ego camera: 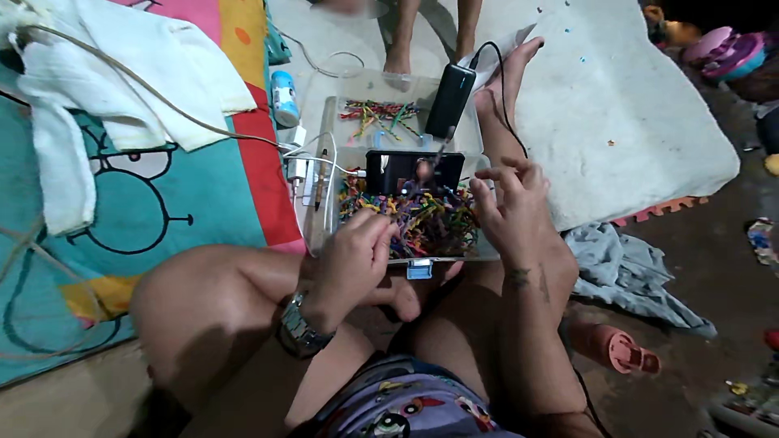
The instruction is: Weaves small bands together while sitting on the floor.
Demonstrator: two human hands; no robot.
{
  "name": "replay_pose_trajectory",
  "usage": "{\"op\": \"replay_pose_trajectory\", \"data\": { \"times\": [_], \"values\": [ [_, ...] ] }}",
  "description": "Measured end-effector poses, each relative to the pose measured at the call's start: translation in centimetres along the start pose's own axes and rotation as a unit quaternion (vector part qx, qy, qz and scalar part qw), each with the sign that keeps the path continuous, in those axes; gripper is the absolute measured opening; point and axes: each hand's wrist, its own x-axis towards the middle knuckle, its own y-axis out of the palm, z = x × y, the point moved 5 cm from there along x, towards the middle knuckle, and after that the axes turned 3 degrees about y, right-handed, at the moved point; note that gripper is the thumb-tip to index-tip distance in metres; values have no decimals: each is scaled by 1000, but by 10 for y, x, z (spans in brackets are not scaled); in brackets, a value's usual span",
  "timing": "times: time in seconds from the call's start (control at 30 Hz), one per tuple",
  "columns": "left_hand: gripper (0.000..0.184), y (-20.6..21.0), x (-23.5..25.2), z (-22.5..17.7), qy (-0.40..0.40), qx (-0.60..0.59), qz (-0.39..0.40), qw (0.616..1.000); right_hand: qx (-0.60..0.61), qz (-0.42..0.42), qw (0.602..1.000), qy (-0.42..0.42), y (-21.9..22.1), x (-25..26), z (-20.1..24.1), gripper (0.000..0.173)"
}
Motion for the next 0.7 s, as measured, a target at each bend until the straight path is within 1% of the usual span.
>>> {"op": "replay_pose_trajectory", "data": {
  "times": [0.03, 0.1, 0.17, 0.23, 0.3, 0.33, 0.43, 0.5, 0.57, 0.6, 0.63, 0.7],
  "values": [
    [29, -1, 1, 1, -2, 11, -1, 1000, -42, 35, 997, 45, 1, 6, -8, 39],
    [29, 0, 1, 4, -6, 26, 4, 1000, -65, 109, 985, 115, 6, 13, -22, 46],
    [29, 3, 0, 6, -5, 33, 10, 999, -21, 135, 981, 135, 10, 15, -31, 47],
    [28, 5, 0, 8, -6, 39, 19, 999, 51, 122, 981, 139, 8, 16, -42, 48],
    [26, 7, 1, 9, -5, 54, 28, 998, 96, 82, 981, 151, 1, 15, -63, 53],
    [25, 8, 1, 9, -5, 64, 38, 997, 122, 49, 976, 172, -5, 13, -75, 54],
    [21, 8, 2, 9, -14, 111, 77, 991, 172, -93, 937, 288, -34, -1, -108, 58],
    [20, 8, 1, 10, -18, 149, 88, 985, 170, -172, 918, 314, -57, -12, -135, 67],
    [18, 8, 1, 11, -9, 177, 90, 980, 144, -217, 905, 337, -76, -25, -164, 77],
    [17, 8, 1, 11, -5, 185, 91, 979, 116, -236, 895, 359, -83, -33, -178, 79],
    [15, 9, 1, 12, 0, 189, 92, 978, 72, -245, 886, 388, -89, -42, -189, 80],
    [14, 9, 1, 13, 3, 190, 102, 976, -54, -222, 857, 463, -95, -63, -206, 90]
  ]
}}
